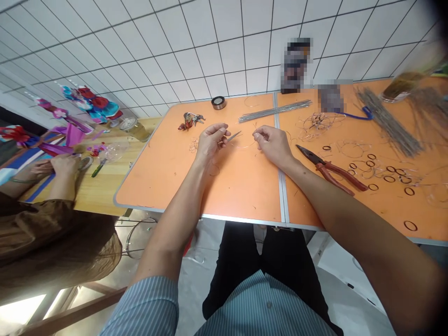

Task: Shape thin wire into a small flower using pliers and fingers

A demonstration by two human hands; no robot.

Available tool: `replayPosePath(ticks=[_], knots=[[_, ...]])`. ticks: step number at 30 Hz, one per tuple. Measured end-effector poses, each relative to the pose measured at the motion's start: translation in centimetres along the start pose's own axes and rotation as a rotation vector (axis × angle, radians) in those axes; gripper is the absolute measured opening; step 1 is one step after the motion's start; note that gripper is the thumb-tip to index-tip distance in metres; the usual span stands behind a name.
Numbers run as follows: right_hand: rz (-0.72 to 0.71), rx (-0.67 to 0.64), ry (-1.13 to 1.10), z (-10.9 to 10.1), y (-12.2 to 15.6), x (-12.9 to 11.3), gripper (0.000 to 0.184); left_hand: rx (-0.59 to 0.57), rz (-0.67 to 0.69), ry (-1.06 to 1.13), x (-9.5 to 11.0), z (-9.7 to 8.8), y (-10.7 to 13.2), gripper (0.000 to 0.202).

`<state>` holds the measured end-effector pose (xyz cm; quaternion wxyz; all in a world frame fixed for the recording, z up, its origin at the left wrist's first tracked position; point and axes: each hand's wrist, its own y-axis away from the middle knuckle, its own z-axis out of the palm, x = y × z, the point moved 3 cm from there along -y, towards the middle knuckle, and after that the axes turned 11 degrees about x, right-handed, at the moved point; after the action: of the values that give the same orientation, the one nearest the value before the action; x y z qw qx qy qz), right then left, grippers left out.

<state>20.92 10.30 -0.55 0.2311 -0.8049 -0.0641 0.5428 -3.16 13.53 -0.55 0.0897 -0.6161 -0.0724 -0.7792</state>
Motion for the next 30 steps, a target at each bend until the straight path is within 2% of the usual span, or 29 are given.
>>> replayPosePath(ticks=[4, 17, 30], knots=[[0.06, 0.0, -0.039, 0.1, -0.1, 0.6, 0.012, -0.023, -0.007, 0.016, 0.2, 0.1, -0.1, 0.01], [0.023, 0.016, -0.025, 0.5, -0.2, 0.9, 0.012, -0.053, -0.067, 0.019, 0.3, 0.5, 0.2, 0.011], [0.104, 0.012, -0.1, 0.7, -0.1, 2.3, 0.013, -0.224, -0.097, 0.021, 0.2, 1.7, 1.8, 0.022]])
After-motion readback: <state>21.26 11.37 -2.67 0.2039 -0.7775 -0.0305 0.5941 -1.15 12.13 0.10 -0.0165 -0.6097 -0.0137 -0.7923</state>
